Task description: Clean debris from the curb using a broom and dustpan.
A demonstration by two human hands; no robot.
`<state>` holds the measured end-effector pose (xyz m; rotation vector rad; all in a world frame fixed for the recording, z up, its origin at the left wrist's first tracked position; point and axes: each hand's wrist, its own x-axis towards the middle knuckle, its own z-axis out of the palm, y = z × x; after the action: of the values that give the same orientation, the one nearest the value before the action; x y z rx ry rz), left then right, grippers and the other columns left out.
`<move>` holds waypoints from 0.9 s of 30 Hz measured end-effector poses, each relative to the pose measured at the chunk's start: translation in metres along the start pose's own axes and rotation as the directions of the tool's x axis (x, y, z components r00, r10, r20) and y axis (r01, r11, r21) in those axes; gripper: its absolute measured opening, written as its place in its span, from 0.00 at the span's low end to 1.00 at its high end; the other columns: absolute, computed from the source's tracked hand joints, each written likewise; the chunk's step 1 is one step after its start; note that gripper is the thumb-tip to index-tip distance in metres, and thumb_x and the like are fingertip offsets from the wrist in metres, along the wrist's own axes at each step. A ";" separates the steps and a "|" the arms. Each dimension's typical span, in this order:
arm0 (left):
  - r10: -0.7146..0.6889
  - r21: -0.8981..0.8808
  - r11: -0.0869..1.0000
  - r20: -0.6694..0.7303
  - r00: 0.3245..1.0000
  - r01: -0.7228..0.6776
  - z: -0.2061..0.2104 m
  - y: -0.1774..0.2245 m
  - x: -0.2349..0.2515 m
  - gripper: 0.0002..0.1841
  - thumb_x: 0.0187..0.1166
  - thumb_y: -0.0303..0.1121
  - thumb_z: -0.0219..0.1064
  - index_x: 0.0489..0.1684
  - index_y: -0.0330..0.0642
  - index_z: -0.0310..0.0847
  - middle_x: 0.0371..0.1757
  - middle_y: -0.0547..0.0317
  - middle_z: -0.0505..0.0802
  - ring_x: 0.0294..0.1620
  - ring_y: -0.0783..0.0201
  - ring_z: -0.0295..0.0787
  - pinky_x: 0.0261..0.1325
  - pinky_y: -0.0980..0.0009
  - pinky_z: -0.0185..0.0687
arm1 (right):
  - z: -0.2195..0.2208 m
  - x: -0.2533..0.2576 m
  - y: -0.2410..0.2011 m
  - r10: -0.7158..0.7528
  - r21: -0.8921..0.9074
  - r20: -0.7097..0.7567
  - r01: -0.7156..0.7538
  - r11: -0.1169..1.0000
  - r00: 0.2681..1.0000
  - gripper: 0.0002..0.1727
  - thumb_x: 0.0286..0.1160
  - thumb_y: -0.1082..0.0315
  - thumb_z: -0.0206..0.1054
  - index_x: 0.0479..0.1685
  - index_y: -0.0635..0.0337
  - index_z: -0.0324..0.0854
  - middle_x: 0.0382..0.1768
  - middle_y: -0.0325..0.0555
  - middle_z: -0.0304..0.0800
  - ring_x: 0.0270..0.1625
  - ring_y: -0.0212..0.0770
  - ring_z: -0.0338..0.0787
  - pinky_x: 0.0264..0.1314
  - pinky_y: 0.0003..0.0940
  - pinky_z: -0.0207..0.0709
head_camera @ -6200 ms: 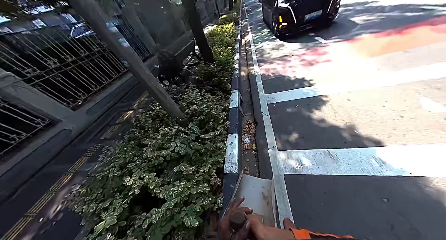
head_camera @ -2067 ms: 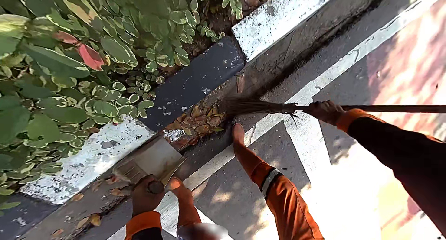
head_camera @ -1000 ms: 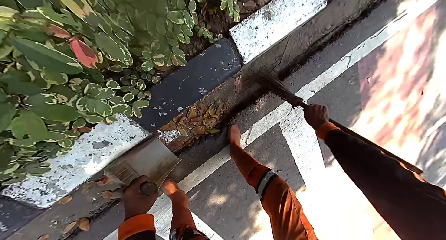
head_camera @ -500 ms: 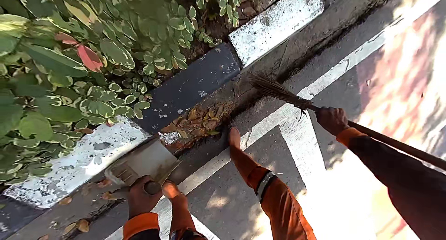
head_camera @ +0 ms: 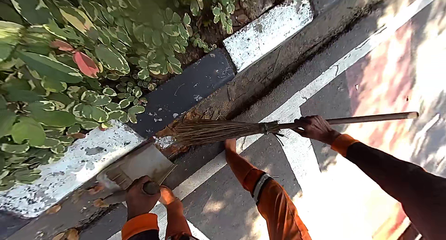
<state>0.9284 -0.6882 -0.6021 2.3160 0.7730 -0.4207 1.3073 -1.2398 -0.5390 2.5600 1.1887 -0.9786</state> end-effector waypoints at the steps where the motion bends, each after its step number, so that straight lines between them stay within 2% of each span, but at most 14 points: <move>1: -0.003 -0.007 1.000 0.005 1.000 0.003 -0.003 -0.002 0.000 0.18 0.39 0.35 0.75 0.23 0.29 0.80 0.28 0.37 0.88 0.35 0.35 0.87 0.43 0.36 0.75 | -0.006 -0.012 -0.001 0.045 0.011 -0.014 -0.045 0.999 0.999 0.26 0.84 0.50 0.62 0.36 0.70 0.83 0.28 0.65 0.87 0.32 0.68 0.91 0.32 0.63 0.81; 4: -0.004 -0.029 1.000 -0.021 1.000 0.003 -0.007 -0.012 -0.004 0.19 0.38 0.36 0.75 0.22 0.29 0.79 0.27 0.38 0.87 0.33 0.37 0.86 0.41 0.37 0.75 | -0.024 -0.028 0.009 0.277 -0.036 0.007 -0.277 0.960 0.961 0.23 0.85 0.55 0.62 0.42 0.72 0.85 0.33 0.71 0.89 0.36 0.74 0.91 0.35 0.70 0.79; 7: 0.007 -0.038 0.999 -0.046 0.999 -0.009 -0.007 -0.020 -0.009 0.20 0.38 0.40 0.73 0.21 0.31 0.78 0.26 0.41 0.87 0.31 0.42 0.86 0.40 0.42 0.75 | -0.026 0.007 0.017 0.541 -0.156 0.178 -0.519 0.840 0.822 0.21 0.90 0.59 0.57 0.49 0.74 0.84 0.44 0.74 0.89 0.49 0.75 0.91 0.47 0.70 0.79; 9: 0.007 -0.037 0.999 -0.049 0.999 -0.009 -0.009 -0.018 -0.010 0.19 0.40 0.39 0.73 0.21 0.30 0.78 0.27 0.40 0.87 0.32 0.41 0.86 0.41 0.42 0.75 | 0.002 0.035 0.022 0.640 -0.198 0.266 -0.609 0.768 0.721 0.17 0.89 0.65 0.55 0.50 0.74 0.83 0.47 0.73 0.89 0.52 0.74 0.90 0.50 0.70 0.79; 11: 0.009 -0.019 1.000 -0.053 0.999 -0.010 -0.014 -0.017 -0.013 0.19 0.42 0.37 0.74 0.22 0.28 0.80 0.29 0.36 0.89 0.35 0.37 0.88 0.44 0.39 0.76 | 0.036 0.054 0.008 0.685 -0.159 0.293 -0.672 0.723 0.667 0.15 0.85 0.71 0.55 0.53 0.74 0.83 0.50 0.73 0.89 0.55 0.73 0.90 0.52 0.70 0.80; 14: 0.004 -0.032 0.999 -0.063 0.998 -0.006 -0.011 -0.017 -0.010 0.20 0.41 0.38 0.73 0.23 0.28 0.80 0.29 0.38 0.89 0.35 0.39 0.88 0.44 0.40 0.76 | 0.058 0.061 -0.031 0.618 -0.116 0.355 -0.622 0.774 0.702 0.18 0.87 0.73 0.49 0.60 0.73 0.82 0.54 0.72 0.89 0.58 0.72 0.90 0.57 0.68 0.79; 16: -0.016 -0.036 0.999 -0.064 0.998 0.013 -0.010 -0.013 -0.007 0.19 0.41 0.39 0.73 0.23 0.29 0.80 0.28 0.39 0.88 0.35 0.41 0.87 0.44 0.41 0.76 | 0.060 0.064 -0.049 0.525 -0.104 0.393 -0.530 0.841 0.755 0.21 0.88 0.72 0.46 0.68 0.67 0.81 0.55 0.71 0.89 0.57 0.72 0.90 0.55 0.69 0.79; 18: -0.018 -0.035 0.999 -0.041 0.999 0.017 -0.010 -0.005 -0.006 0.19 0.42 0.38 0.74 0.23 0.28 0.79 0.28 0.38 0.88 0.35 0.40 0.87 0.44 0.41 0.76 | 0.060 0.048 -0.043 0.509 -0.079 0.390 -0.523 0.849 0.768 0.22 0.92 0.63 0.46 0.68 0.64 0.82 0.56 0.70 0.90 0.58 0.71 0.90 0.56 0.70 0.78; 19: -0.011 -0.033 0.999 -0.042 0.999 0.009 -0.011 -0.004 -0.003 0.19 0.42 0.38 0.74 0.23 0.28 0.79 0.28 0.38 0.88 0.34 0.40 0.87 0.44 0.41 0.76 | 0.060 0.034 -0.031 0.515 -0.051 0.378 -0.538 0.841 0.770 0.24 0.94 0.58 0.46 0.65 0.66 0.82 0.56 0.71 0.89 0.59 0.72 0.89 0.57 0.71 0.77; 21: -0.001 -0.035 0.999 -0.057 0.998 -0.001 -0.008 -0.009 -0.003 0.19 0.42 0.38 0.74 0.22 0.30 0.79 0.27 0.40 0.88 0.33 0.42 0.87 0.42 0.42 0.76 | 0.058 -0.004 -0.008 0.510 0.007 0.341 -0.544 0.839 0.790 0.29 0.92 0.49 0.50 0.60 0.68 0.84 0.54 0.71 0.90 0.58 0.73 0.90 0.58 0.73 0.76; 22: 0.001 -0.035 0.999 -0.059 0.998 -0.003 -0.007 -0.012 -0.004 0.19 0.41 0.39 0.73 0.21 0.30 0.79 0.26 0.40 0.87 0.33 0.43 0.87 0.42 0.43 0.76 | 0.054 -0.025 0.002 0.496 0.022 0.287 -0.523 0.852 0.820 0.29 0.90 0.47 0.53 0.57 0.68 0.85 0.51 0.70 0.91 0.55 0.72 0.91 0.54 0.73 0.77; 23: -0.002 -0.036 0.999 -0.055 0.998 0.000 -0.007 -0.014 -0.006 0.19 0.41 0.40 0.74 0.21 0.31 0.79 0.27 0.41 0.87 0.33 0.43 0.87 0.42 0.43 0.76 | 0.046 -0.042 0.007 0.483 0.026 0.219 -0.500 0.865 0.848 0.28 0.88 0.47 0.56 0.53 0.68 0.85 0.47 0.70 0.91 0.50 0.73 0.92 0.49 0.73 0.78; 25: 0.002 -0.044 0.999 -0.053 0.999 -0.004 -0.010 -0.017 -0.011 0.20 0.40 0.40 0.74 0.22 0.29 0.79 0.27 0.40 0.87 0.33 0.42 0.86 0.43 0.43 0.76 | 0.029 -0.062 0.012 0.498 -0.006 0.120 -0.501 0.865 0.859 0.26 0.87 0.50 0.58 0.50 0.69 0.85 0.42 0.71 0.90 0.46 0.74 0.92 0.44 0.72 0.78; 27: 0.026 -0.037 0.999 -0.075 0.997 -0.029 -0.012 -0.020 -0.012 0.20 0.41 0.40 0.73 0.21 0.30 0.79 0.26 0.40 0.87 0.32 0.43 0.87 0.41 0.44 0.76 | 0.006 -0.048 0.008 0.585 -0.047 0.149 -0.585 0.810 0.798 0.25 0.89 0.54 0.56 0.54 0.72 0.83 0.46 0.74 0.89 0.50 0.76 0.90 0.49 0.72 0.77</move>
<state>0.9078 -0.6730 -0.5970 2.3153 0.7777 -0.3067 1.2877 -1.2779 -0.5156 2.5289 0.2970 -0.9842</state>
